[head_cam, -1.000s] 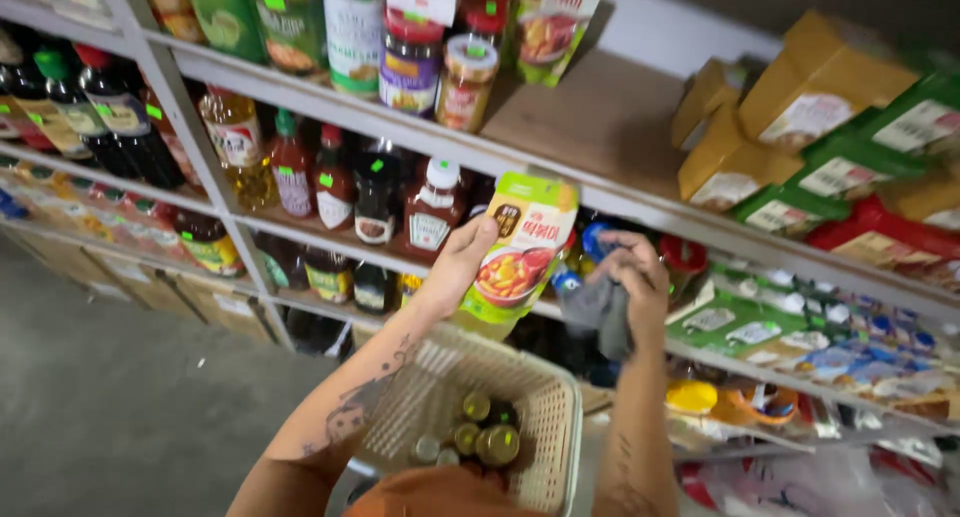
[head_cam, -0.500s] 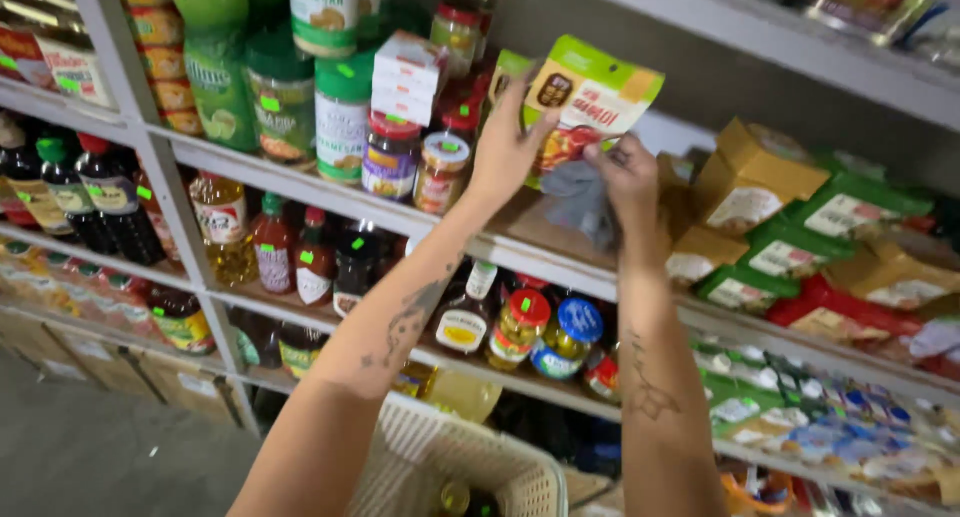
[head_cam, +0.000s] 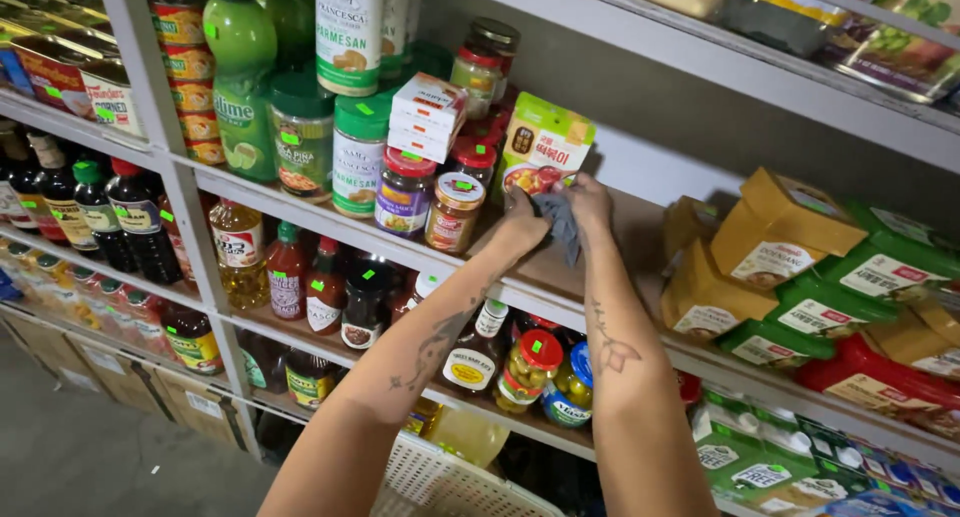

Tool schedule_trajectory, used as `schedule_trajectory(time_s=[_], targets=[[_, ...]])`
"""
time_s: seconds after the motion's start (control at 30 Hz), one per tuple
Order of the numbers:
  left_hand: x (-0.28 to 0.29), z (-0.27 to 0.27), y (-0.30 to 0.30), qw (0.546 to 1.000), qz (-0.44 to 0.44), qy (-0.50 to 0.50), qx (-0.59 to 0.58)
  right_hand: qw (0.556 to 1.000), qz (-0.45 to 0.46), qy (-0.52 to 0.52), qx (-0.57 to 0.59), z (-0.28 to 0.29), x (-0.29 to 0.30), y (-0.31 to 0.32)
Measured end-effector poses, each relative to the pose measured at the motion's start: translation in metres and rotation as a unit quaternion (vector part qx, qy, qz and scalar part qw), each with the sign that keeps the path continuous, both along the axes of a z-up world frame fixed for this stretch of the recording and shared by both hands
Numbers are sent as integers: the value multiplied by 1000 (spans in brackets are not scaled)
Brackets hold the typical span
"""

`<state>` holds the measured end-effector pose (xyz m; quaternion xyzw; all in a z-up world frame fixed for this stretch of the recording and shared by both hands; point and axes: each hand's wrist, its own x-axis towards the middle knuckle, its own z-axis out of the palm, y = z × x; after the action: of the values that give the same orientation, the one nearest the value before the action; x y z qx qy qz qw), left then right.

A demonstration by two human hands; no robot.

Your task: Wiping grocery jars and packages with a cloth and placing them in a shopping basket.

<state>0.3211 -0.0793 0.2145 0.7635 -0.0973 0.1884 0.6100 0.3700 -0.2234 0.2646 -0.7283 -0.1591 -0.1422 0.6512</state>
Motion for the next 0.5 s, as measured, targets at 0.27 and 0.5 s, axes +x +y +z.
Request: schedule_trajectory(time_s=[0.27,0.5], targets=[[16,6,2,992,-31,119,13,1000,4,21,-8,-1,15,-3],[14,7,5,989,-25,143,40,989,-2,8,-148,-13,70,-54]])
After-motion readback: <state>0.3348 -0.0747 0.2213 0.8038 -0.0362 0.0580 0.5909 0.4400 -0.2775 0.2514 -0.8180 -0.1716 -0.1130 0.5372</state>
